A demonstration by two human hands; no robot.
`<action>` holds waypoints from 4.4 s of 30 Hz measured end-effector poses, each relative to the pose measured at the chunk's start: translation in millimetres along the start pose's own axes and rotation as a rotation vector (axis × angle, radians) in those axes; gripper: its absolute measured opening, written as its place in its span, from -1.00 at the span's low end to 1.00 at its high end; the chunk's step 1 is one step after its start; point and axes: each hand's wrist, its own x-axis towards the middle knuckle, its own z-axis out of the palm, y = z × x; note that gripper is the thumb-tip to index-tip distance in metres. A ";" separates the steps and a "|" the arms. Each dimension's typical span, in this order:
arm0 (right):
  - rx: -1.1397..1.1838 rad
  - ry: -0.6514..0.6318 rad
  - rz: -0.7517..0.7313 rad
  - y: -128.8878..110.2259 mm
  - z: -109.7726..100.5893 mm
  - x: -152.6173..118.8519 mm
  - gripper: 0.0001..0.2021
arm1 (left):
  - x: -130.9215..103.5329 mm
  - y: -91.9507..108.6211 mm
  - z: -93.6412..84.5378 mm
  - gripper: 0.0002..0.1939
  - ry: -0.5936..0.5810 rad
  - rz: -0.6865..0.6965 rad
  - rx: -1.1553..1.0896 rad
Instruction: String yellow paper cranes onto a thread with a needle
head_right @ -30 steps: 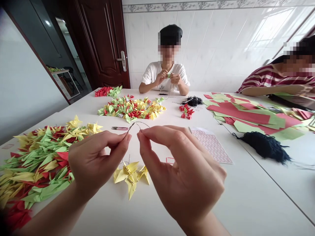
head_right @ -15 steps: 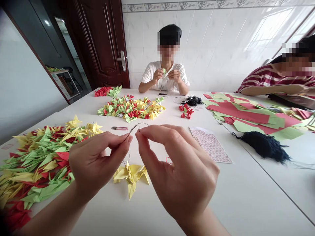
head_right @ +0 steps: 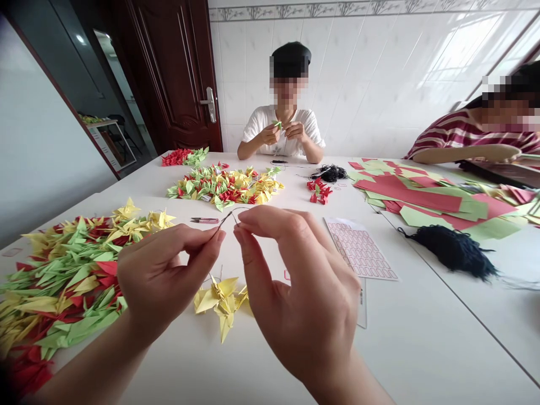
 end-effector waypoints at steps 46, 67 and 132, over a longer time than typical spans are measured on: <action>0.012 0.036 0.084 -2.0 2.9 -1.4 -0.81 | -2.3 0.0 0.5 -0.88 -0.005 0.035 -0.039; 0.008 0.019 0.056 -0.7 2.1 -1.3 -0.81 | -1.7 0.3 0.7 -0.88 -0.004 0.020 -0.008; 0.232 -0.222 0.366 2.8 -12.2 13.9 -0.93 | -1.5 -14.6 -2.6 -0.87 0.034 0.445 0.239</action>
